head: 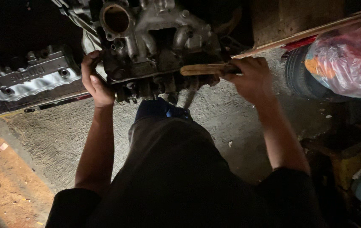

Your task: The person scrubs a disassembled engine block with a wire brush, systematically cleaning various surfaces and crevices. The person holds the engine with one hand and uses the brush with the other to remove grime.

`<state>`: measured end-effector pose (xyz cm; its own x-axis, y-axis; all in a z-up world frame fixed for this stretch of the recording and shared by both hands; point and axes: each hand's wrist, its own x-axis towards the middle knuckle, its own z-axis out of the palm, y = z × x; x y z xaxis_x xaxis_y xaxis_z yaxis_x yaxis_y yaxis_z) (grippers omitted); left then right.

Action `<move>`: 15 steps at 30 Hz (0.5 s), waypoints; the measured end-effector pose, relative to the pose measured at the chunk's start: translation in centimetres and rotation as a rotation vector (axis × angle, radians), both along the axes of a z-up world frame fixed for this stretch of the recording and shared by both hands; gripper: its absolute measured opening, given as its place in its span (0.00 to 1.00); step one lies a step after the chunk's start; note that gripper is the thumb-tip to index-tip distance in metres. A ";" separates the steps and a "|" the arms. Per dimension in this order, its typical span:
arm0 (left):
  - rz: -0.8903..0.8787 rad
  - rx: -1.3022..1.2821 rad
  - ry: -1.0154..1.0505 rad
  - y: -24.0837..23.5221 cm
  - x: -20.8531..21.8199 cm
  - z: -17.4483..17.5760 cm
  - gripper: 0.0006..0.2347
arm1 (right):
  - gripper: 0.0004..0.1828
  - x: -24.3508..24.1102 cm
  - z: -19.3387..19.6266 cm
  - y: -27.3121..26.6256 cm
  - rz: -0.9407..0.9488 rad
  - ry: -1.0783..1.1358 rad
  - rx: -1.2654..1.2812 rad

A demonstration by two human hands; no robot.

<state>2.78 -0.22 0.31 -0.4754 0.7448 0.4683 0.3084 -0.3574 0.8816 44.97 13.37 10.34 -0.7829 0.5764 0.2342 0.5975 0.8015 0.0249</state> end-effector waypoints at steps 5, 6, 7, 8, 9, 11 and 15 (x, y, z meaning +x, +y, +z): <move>-0.005 0.000 0.023 -0.2 -0.1 -0.1 0.34 | 0.08 3.5 1.2 1.0 -0.100 -0.134 0.088; -0.002 0.003 0.031 -0.1 -0.1 -0.1 0.34 | 0.05 4.0 1.5 1.0 -0.085 -0.092 0.095; -0.007 0.003 0.027 0.0 -0.1 -0.1 0.33 | 0.05 4.4 1.7 1.0 -0.081 -0.080 0.113; -0.012 0.004 0.023 0.0 0.0 -0.1 0.33 | 0.07 4.5 1.8 0.9 -0.076 -0.067 0.130; -0.017 0.002 0.021 -0.1 0.0 -0.1 0.33 | 0.09 4.3 1.6 0.6 -0.071 -0.053 0.145; -0.018 -0.001 0.022 -0.1 0.0 0.0 0.33 | 0.04 3.3 1.1 0.0 -0.014 0.091 0.109; -0.021 -0.015 0.031 -0.1 0.3 0.3 0.33 | 0.05 0.9 0.2 -1.0 -0.012 0.072 0.024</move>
